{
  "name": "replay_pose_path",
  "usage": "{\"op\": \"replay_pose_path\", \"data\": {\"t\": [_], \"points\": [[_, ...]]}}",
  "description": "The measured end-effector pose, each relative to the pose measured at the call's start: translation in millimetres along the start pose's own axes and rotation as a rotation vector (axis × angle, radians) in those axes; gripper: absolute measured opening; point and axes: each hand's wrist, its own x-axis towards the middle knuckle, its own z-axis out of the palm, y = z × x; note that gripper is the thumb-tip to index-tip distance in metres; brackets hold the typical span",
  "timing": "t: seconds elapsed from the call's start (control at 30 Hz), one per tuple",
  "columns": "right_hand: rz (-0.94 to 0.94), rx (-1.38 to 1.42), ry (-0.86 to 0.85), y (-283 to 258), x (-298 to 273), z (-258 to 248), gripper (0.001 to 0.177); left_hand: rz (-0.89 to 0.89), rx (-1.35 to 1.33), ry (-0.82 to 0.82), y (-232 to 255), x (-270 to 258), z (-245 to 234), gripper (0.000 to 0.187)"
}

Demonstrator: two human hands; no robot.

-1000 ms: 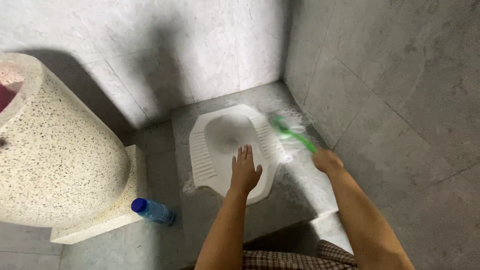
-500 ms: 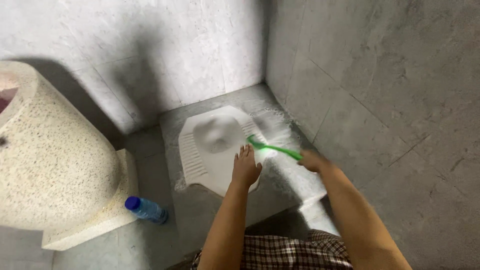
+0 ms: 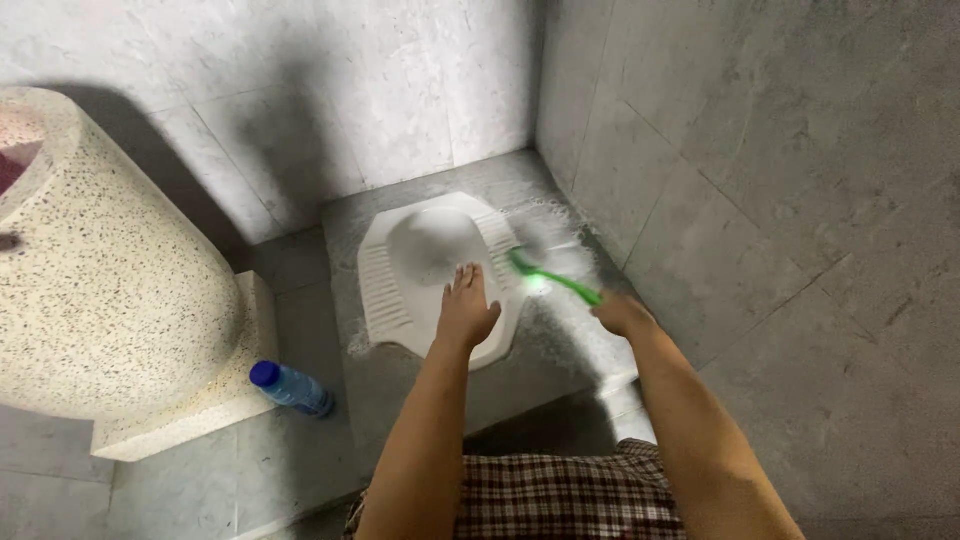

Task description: Scrubbing a squat toilet with a brush and soapy water.

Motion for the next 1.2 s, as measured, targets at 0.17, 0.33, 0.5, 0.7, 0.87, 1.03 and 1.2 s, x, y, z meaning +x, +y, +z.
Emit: {"op": "replay_pose_path", "data": {"t": [0.17,0.33,0.5,0.7,0.87,1.03,1.2], "points": [[0.270,0.059,0.252,40.7,57.4,27.1,0.039,-0.001,-0.027,0.025,-14.7,-2.9,10.3,0.087],[0.243,0.065,0.207,23.9,55.5,12.7,0.038,0.038,0.040,0.027,-30.9,8.6,31.1,0.086],[-0.051,0.070,0.031,19.0,55.3,-3.0,0.041,0.007,-0.010,-0.011,-35.3,15.2,36.5,0.087],[0.216,0.000,0.431,47.3,137.2,57.9,0.040,-0.017,-0.031,0.002,-43.8,16.0,45.2,0.085],[0.069,0.246,0.122,-0.9,101.4,22.3,0.044,-0.041,-0.022,-0.013,-42.8,17.3,49.1,0.086],[0.230,0.176,0.166,13.6,91.4,18.8,0.053,-0.006,-0.043,-0.043,-42.9,14.9,51.8,0.083],[0.080,0.050,0.194,45.2,165.6,70.5,0.045,0.011,-0.008,-0.041,-41.5,17.6,50.3,0.083]]}}
